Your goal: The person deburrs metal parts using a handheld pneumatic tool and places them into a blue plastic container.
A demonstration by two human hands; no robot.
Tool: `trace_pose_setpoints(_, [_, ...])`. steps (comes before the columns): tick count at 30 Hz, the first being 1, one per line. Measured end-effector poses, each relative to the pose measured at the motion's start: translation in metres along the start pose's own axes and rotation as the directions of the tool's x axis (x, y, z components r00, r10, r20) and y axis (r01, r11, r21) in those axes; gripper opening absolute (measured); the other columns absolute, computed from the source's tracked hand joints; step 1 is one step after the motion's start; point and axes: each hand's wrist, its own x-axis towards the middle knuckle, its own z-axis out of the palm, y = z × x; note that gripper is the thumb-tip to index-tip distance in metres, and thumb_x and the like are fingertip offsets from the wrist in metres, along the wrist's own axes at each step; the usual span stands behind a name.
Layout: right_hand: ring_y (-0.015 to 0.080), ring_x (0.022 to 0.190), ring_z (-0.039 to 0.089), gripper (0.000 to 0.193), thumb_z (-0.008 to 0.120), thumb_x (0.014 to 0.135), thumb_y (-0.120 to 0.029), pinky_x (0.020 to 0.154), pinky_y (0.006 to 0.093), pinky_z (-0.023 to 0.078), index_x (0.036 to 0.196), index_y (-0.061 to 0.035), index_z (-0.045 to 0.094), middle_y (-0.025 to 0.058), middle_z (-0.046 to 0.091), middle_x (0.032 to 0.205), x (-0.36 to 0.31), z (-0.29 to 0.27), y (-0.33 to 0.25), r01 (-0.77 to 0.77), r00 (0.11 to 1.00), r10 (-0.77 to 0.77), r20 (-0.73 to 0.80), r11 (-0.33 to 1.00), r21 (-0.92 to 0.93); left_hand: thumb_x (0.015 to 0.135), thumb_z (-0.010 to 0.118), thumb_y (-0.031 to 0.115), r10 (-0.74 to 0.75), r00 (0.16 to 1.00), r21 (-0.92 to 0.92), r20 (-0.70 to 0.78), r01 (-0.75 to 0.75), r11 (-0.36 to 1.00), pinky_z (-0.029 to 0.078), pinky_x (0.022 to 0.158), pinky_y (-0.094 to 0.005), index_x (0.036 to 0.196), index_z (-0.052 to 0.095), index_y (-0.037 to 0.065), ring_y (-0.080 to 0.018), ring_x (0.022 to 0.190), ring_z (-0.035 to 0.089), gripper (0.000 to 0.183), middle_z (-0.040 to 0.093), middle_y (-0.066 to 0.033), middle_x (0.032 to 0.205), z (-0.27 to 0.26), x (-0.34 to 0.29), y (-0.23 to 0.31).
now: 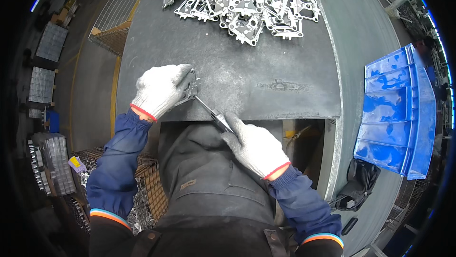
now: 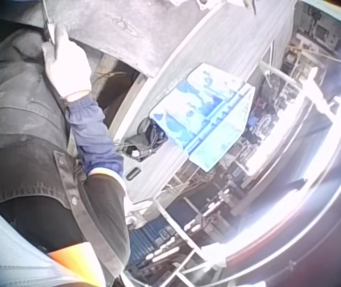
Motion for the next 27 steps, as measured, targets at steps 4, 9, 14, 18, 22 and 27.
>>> trace_pose_setpoints(4, [0.0454,0.095,0.072,0.054,0.061,0.105,-0.038,0.082,0.0523,0.056,0.149,-0.0078,0.055,0.025,0.074,0.104,0.003,0.006,-0.011,-0.048,0.998,0.051,0.048,0.997,-0.064,0.098,0.068,0.037,-0.003,1.0,-0.001,0.004,0.003,1.0,0.06,0.072,-0.0459,0.118,0.073,0.019,-0.0323,0.084,0.075,0.028,0.074,-0.0092,0.092,-0.004,-0.002,0.002])
trace_pose_setpoints(9, [0.0467,0.1,0.071,0.051,0.061,0.106,-0.034,0.085,0.0517,0.056,0.149,-0.0075,0.055,0.0258,0.074,0.108,0.001,0.001,-0.009,-0.012,1.0,0.011,0.015,0.997,0.08,0.098,0.068,0.038,0.017,0.999,-0.012,-0.052,-0.018,1.0,0.06,0.073,-0.0455,0.119,0.073,0.018,-0.0324,0.085,0.075,0.029,0.075,-0.0096,0.093,0.002,-0.005,-0.006])
trace_pose_setpoints(14, [0.0476,0.106,0.071,0.052,0.063,0.105,-0.033,0.089,0.0509,0.056,0.148,-0.004,0.056,0.0291,0.073,0.113,-0.006,0.007,-0.006,-0.093,0.996,0.092,0.018,0.993,0.068,0.098,0.067,0.036,-0.008,0.997,-0.084,-0.077,0.002,0.996,0.061,0.077,-0.0454,0.12,0.073,0.018,-0.0328,0.088,0.075,0.029,0.076,-0.01,0.096,0.001,-0.007,-0.002])
trace_pose_setpoints(18, [0.0472,0.109,0.071,0.056,0.065,0.104,-0.036,0.091,0.0484,0.057,0.148,-0.0019,0.057,0.0298,0.073,0.116,-0.008,0.006,-0.013,-0.098,0.995,0.093,0.04,0.987,0.128,0.1,0.066,0.034,-0.029,0.999,-0.057,-0.017,0.028,0.998,0.06,0.081,-0.0443,0.124,0.073,0.017,-0.0325,0.092,0.076,0.03,0.076,-0.0108,0.1,0.0,-0.009,-0.004])
trace_pose_setpoints(22, [0.0453,0.115,0.07,0.063,0.072,0.101,-0.038,0.095,0.0448,0.057,0.149,-0.0012,0.056,0.0288,0.072,0.122,-0.017,0.001,-0.004,-0.056,0.998,0.061,-0.018,0.981,0.186,0.103,0.061,0.029,-0.249,0.968,-0.459,0.039,0.239,0.856,0.059,0.092,-0.0362,0.134,0.071,0.013,-0.0267,0.103,0.077,0.036,0.078,-0.0141,0.114,0.005,-0.013,-0.016])
trace_pose_setpoints(27, [0.0419,0.117,0.071,0.065,0.078,0.097,-0.034,0.095,0.0408,0.058,0.15,-0.0013,0.056,0.0272,0.072,0.126,-0.033,-0.009,-0.004,-0.036,0.998,0.044,-0.039,0.979,0.199,0.102,0.064,0.017,-0.299,0.942,-0.771,0.15,0.301,0.561,0.056,0.099,-0.0336,0.136,0.068,0.002,-0.0213,0.109,0.075,0.038,0.078,-0.0164,0.119,0.001,-0.036,-0.021])
